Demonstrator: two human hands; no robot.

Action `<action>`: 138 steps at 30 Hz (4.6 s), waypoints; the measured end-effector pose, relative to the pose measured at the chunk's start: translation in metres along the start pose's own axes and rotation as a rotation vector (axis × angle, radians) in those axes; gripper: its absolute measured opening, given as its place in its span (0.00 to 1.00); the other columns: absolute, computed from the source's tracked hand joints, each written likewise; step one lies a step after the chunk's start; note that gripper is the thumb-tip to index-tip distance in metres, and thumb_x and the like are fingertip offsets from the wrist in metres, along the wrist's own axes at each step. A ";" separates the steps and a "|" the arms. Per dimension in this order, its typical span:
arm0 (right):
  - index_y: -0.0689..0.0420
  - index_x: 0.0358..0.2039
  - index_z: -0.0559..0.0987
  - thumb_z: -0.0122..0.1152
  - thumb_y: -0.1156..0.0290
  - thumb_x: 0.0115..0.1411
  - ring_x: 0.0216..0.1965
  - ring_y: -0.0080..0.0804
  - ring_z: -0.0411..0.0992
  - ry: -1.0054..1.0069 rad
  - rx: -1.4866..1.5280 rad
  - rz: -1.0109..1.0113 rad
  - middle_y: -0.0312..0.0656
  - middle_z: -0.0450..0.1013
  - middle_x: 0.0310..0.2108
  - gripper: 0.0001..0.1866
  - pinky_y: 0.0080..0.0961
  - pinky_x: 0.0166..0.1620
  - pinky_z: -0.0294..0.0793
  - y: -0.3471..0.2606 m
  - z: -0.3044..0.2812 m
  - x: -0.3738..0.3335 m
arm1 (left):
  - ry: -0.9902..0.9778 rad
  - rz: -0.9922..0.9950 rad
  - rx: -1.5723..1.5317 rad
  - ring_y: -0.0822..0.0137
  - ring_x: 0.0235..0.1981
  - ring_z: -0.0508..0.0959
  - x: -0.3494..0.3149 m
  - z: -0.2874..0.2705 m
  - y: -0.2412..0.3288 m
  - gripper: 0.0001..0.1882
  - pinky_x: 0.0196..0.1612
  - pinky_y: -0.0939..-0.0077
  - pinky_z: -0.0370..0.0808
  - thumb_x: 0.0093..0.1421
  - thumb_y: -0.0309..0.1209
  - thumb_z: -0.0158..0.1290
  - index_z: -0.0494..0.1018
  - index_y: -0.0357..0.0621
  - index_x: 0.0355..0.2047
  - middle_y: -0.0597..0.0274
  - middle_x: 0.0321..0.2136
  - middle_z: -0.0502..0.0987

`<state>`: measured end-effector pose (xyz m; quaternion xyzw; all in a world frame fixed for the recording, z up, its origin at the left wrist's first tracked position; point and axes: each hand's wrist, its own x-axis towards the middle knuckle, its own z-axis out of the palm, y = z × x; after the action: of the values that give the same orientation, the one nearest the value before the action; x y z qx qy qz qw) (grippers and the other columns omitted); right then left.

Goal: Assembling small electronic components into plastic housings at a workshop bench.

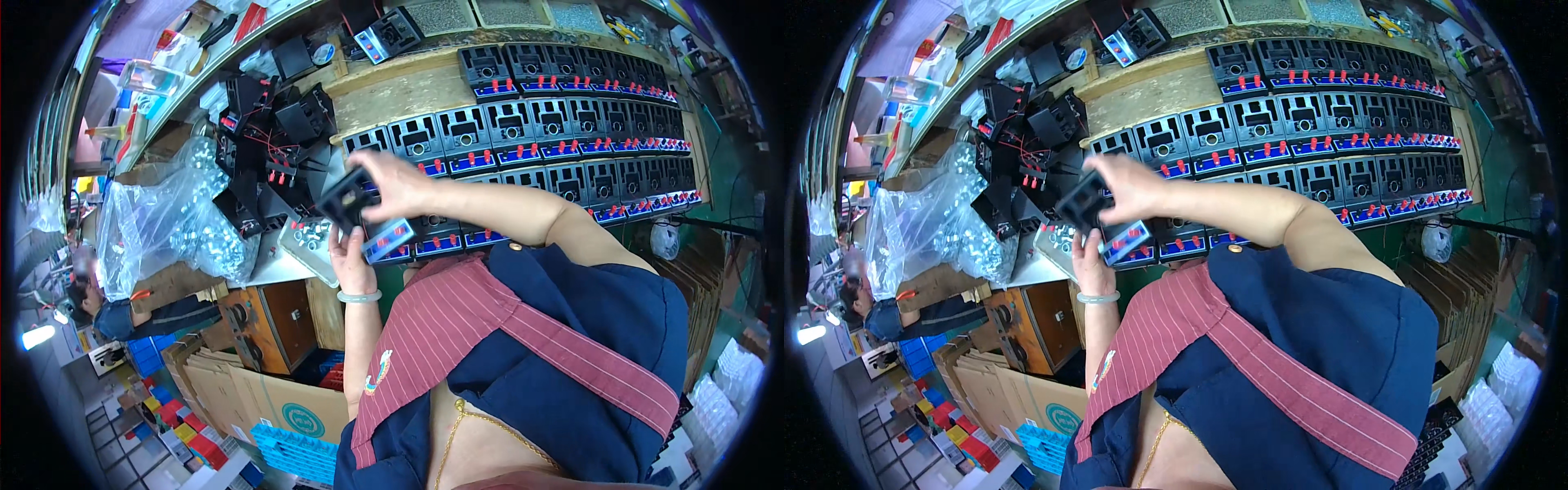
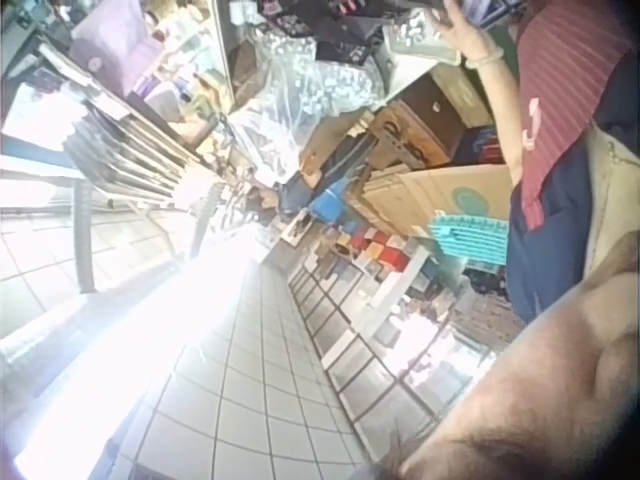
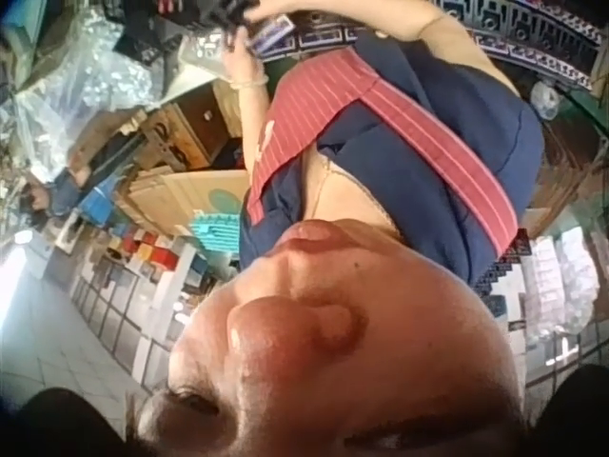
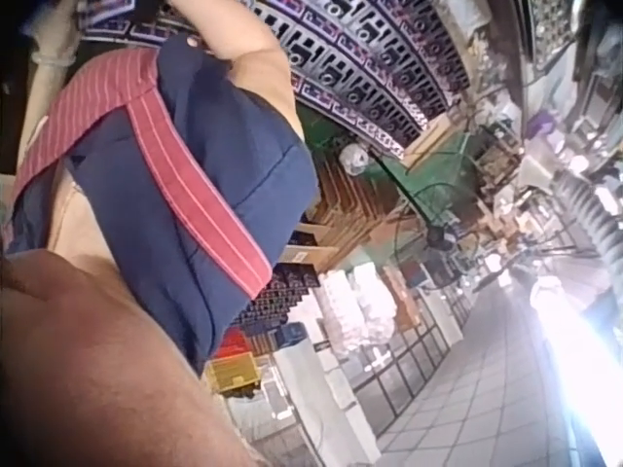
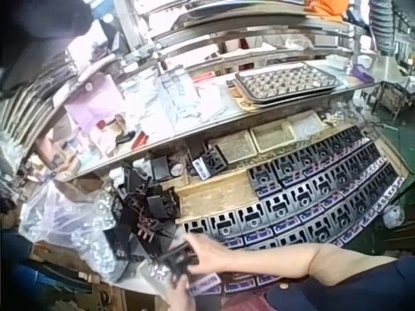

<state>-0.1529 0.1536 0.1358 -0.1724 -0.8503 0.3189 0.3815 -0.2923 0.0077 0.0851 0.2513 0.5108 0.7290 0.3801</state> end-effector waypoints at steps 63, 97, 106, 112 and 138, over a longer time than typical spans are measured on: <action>0.61 0.29 0.73 0.52 0.64 0.65 0.25 0.28 0.74 -0.207 0.376 0.165 0.39 0.72 0.20 0.13 0.25 0.31 0.72 -0.068 0.017 -0.064 | -0.371 -0.167 -0.654 0.56 0.51 0.75 -0.063 -0.010 0.018 0.37 0.56 0.59 0.72 0.62 0.59 0.42 0.61 0.43 0.60 0.52 0.52 0.71; 0.55 0.34 0.68 0.57 0.72 0.54 0.25 0.46 0.74 -0.234 -0.244 -0.272 0.43 0.72 0.21 0.08 0.40 0.26 0.71 -0.076 0.072 -0.047 | 0.060 -0.027 -0.341 0.69 0.42 0.77 -0.053 -0.038 -0.020 0.15 0.45 0.74 0.75 0.64 0.35 0.53 0.69 0.39 0.46 0.61 0.41 0.76; 0.53 0.36 0.76 0.57 0.69 0.57 0.32 0.42 0.76 -0.394 -0.078 -0.163 0.44 0.76 0.31 0.06 0.36 0.35 0.75 -0.023 0.198 0.017 | 0.370 -0.025 -0.423 0.66 0.35 0.80 -0.051 -0.192 -0.003 0.13 0.39 0.71 0.79 0.58 0.26 0.58 0.72 0.38 0.43 0.59 0.36 0.78; 0.53 0.36 0.80 0.58 0.67 0.55 0.37 0.47 0.75 -0.776 -0.569 -0.196 0.47 0.77 0.34 0.09 0.44 0.40 0.75 0.036 0.267 0.040 | 0.400 -0.048 -0.502 0.63 0.36 0.80 -0.056 -0.225 0.010 0.16 0.42 0.69 0.80 0.55 0.20 0.55 0.71 0.36 0.46 0.57 0.38 0.78; 0.57 0.31 0.82 0.61 0.69 0.53 0.33 0.42 0.74 -0.498 -0.028 -0.318 0.41 0.72 0.28 0.07 0.36 0.35 0.73 -0.035 0.061 -0.032 | 0.128 -0.011 -0.240 0.70 0.36 0.77 -0.046 -0.046 -0.007 0.22 0.38 0.76 0.76 0.55 0.27 0.61 0.65 0.40 0.48 0.60 0.39 0.75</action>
<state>-0.1801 0.0851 0.1109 0.0411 -0.9385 0.2758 0.2038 -0.2981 -0.0541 0.0637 0.1539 0.4445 0.7974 0.3780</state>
